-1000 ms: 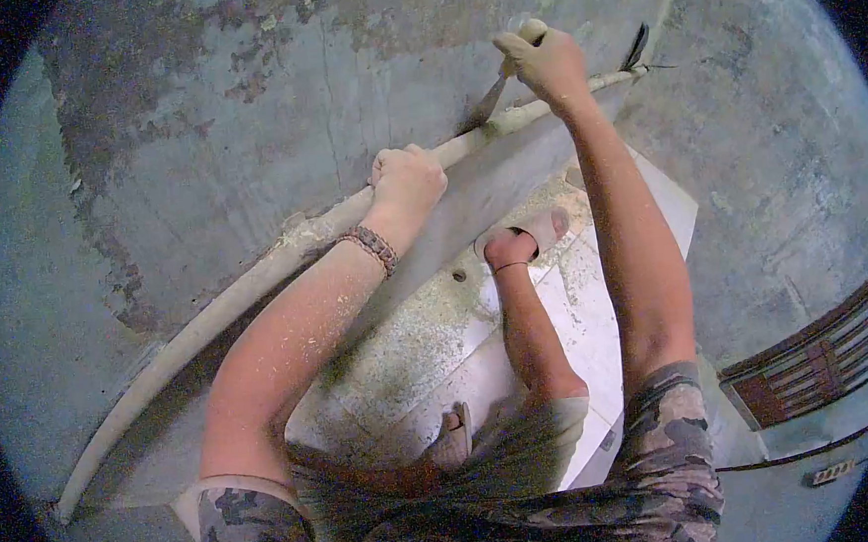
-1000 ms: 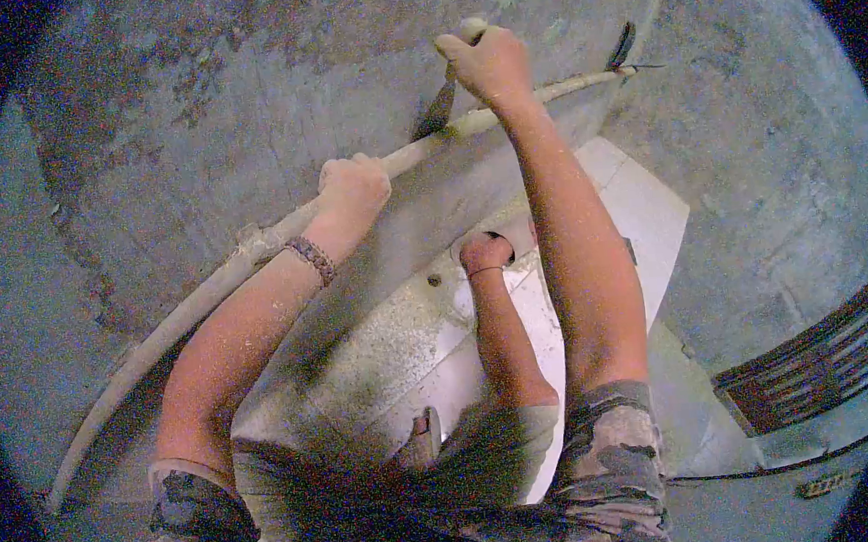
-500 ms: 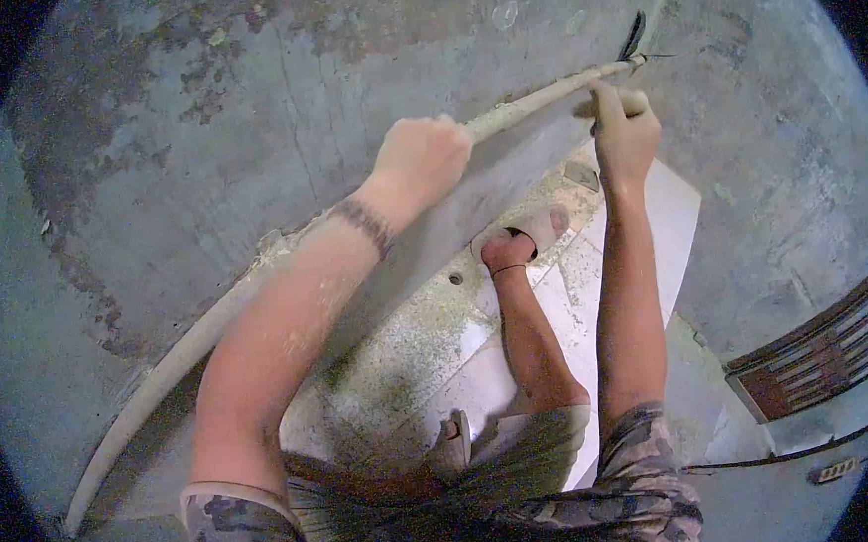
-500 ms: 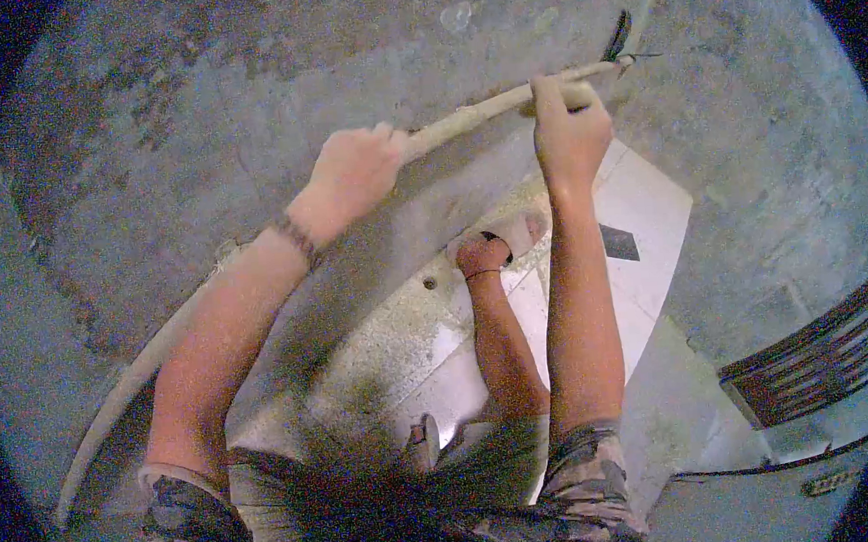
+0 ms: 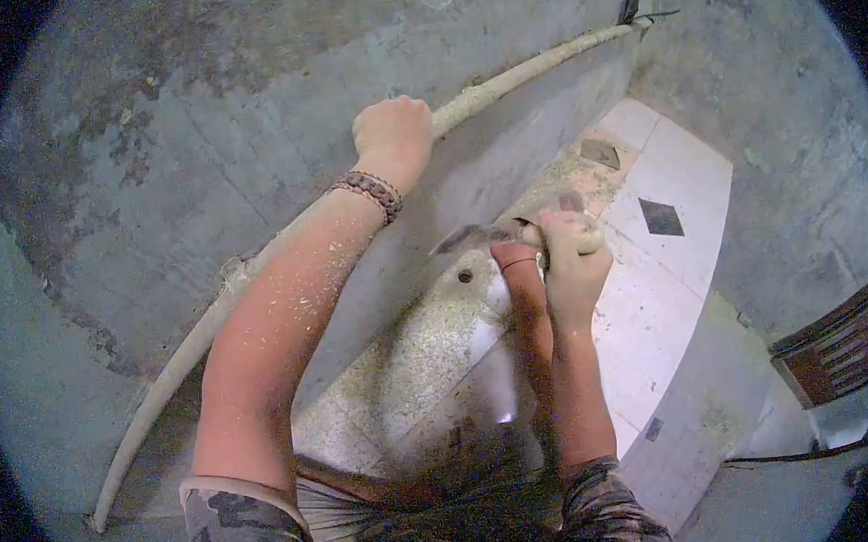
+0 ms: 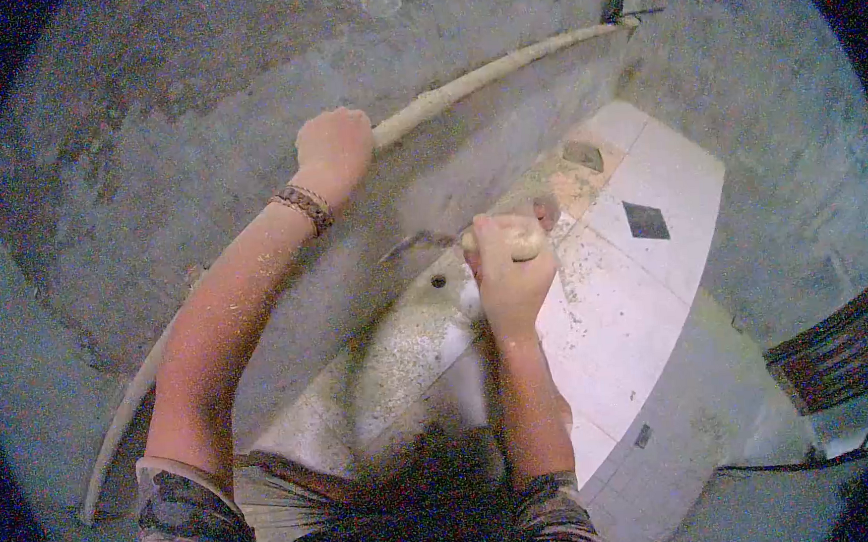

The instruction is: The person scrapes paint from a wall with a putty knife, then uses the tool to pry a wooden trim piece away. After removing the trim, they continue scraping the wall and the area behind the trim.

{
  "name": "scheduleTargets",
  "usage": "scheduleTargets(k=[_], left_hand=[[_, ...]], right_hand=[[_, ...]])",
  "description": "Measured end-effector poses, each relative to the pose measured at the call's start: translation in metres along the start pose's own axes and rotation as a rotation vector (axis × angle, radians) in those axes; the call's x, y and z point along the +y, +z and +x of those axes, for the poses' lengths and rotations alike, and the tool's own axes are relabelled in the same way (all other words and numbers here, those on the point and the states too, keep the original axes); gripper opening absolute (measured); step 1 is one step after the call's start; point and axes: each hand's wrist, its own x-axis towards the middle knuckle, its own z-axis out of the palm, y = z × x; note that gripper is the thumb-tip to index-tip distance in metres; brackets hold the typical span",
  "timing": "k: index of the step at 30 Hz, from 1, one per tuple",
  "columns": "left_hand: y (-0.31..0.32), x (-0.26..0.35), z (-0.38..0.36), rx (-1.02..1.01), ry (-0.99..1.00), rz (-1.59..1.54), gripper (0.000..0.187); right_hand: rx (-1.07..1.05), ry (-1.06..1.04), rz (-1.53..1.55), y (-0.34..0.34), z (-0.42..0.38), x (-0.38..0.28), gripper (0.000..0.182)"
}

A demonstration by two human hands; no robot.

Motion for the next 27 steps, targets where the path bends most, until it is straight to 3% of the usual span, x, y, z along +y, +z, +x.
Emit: scheduleTargets(k=[3, 6, 14, 20, 27], left_hand=[[0.004, 0.000, 0.005, 0.074, 0.037, 0.051, 0.016], [0.007, -0.003, 0.011, 0.043, -0.005, 0.003, 0.016], [0.006, -0.017, 0.009, 0.053, 0.274, 0.161, 0.015], [0.004, -0.001, 0.006, -0.020, 0.053, 0.190, 0.015], [0.008, -0.009, 0.006, 0.043, 0.018, 0.099, 0.016]], right_hand=[[0.057, -0.086, -0.069, -0.009, -0.008, 0.026, 0.009], [0.017, -0.015, 0.027, -0.018, -0.014, 0.047, 0.009], [0.090, -0.045, 0.027, -0.026, -0.011, 0.048, 0.007], [0.130, 0.080, 0.039, -0.033, -0.010, 0.035, 0.008], [0.147, 0.042, 0.031, -0.035, -0.010, 0.041, 0.008]])
